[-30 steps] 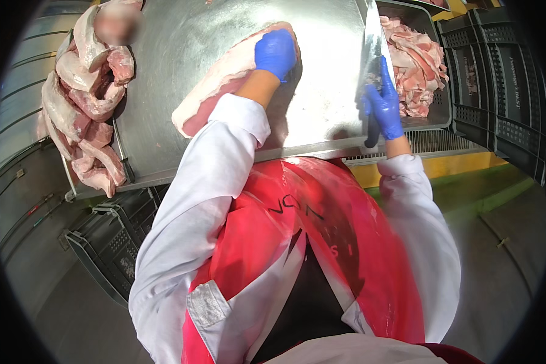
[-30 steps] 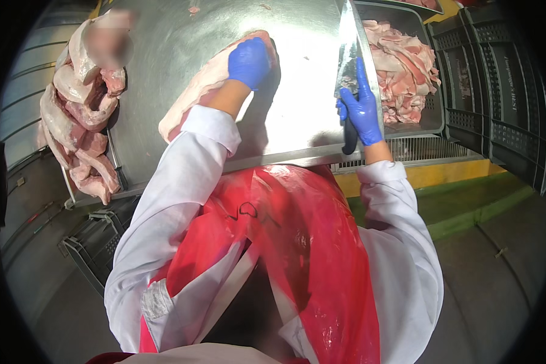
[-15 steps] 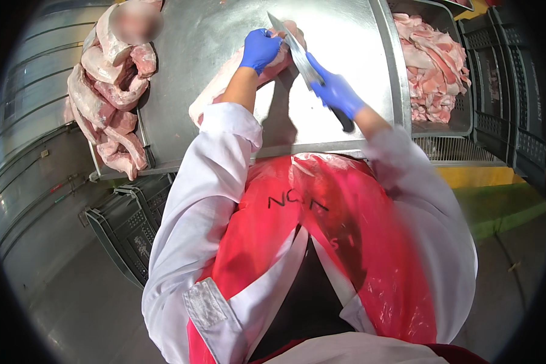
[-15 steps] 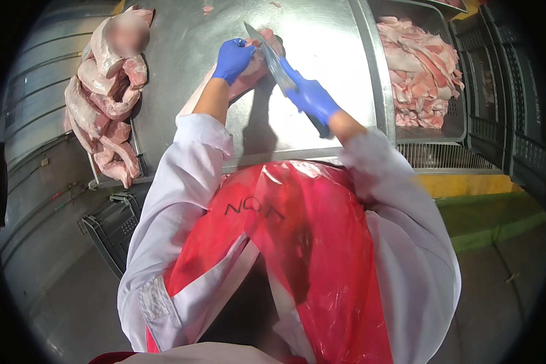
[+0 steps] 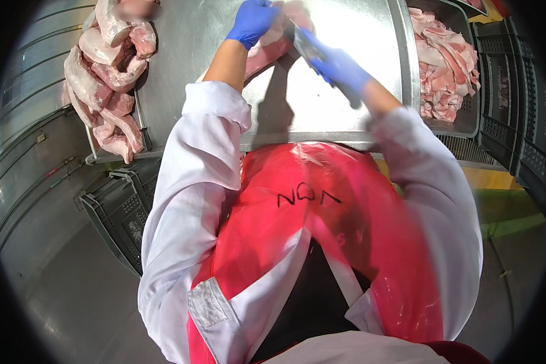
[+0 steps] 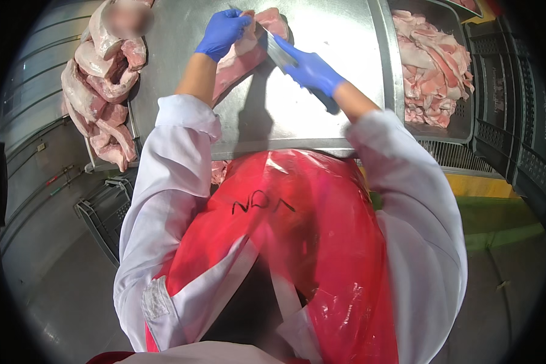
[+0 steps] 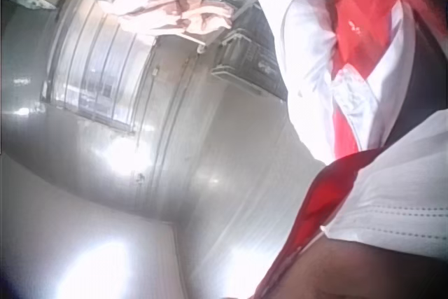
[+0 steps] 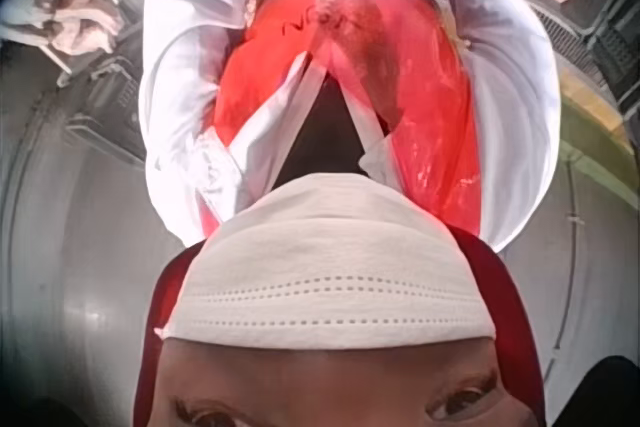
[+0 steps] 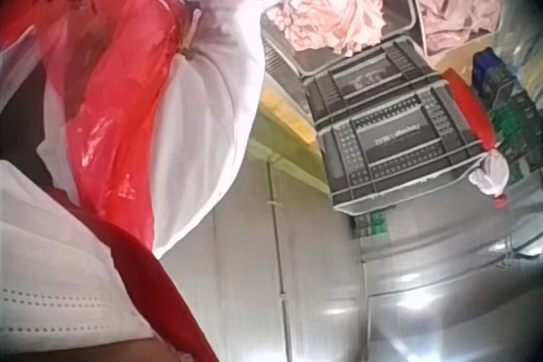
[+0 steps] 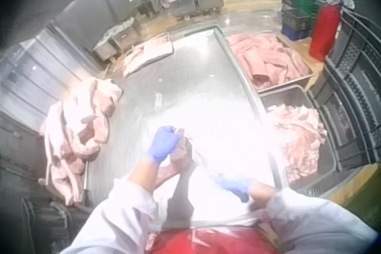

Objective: The person uses a knife to trim fat and cut large pieces of raw meat into smaller portions on a stainless steel table. The trimmed fat is discarded into a bin, while the cut meat pieces are placed into a metal tray.

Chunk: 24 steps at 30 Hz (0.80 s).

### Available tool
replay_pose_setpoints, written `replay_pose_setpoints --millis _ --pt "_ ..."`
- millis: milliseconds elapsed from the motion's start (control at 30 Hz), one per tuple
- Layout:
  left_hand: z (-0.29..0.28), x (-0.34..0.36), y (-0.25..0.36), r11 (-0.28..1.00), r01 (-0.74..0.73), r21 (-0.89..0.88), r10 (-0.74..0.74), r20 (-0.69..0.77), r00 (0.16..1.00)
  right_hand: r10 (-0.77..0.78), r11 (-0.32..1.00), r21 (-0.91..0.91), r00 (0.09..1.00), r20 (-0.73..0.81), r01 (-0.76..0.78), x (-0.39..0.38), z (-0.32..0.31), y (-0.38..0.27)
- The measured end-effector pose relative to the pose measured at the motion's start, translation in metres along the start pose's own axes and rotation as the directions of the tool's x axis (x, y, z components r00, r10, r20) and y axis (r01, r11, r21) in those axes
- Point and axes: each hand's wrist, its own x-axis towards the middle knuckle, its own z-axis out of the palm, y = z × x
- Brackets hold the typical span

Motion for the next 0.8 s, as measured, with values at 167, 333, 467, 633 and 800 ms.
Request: replay_pose_setpoints --millis 167,333,467,633,800 --pt "-0.001 0.007 0.030 0.994 -0.031 -0.110 0.028 -0.028 0.999 -0.009 1.000 -0.018 0.999 -0.037 0.008 0.012 -0.007 -0.015" --pt "-0.013 0.003 0.026 0.952 -0.048 -0.301 0.078 0.090 0.993 -0.096 0.995 -0.023 0.995 -0.014 0.096 -0.004 0.011 0.019" --pt "-0.025 0.006 0.040 0.965 -0.063 -0.255 0.099 0.129 0.987 -0.107 0.990 -0.097 0.992 -0.068 0.100 0.048 0.014 -0.016" --pt "-0.063 0.004 0.031 0.922 0.007 -0.387 0.051 0.137 0.989 -0.101 0.992 -0.074 0.993 0.067 0.106 -0.007 0.024 0.019" --pt "-0.051 -0.013 0.056 0.887 -0.044 -0.459 0.140 0.178 0.974 0.038 0.995 -0.096 0.999 0.009 -0.037 0.068 0.033 -0.042"
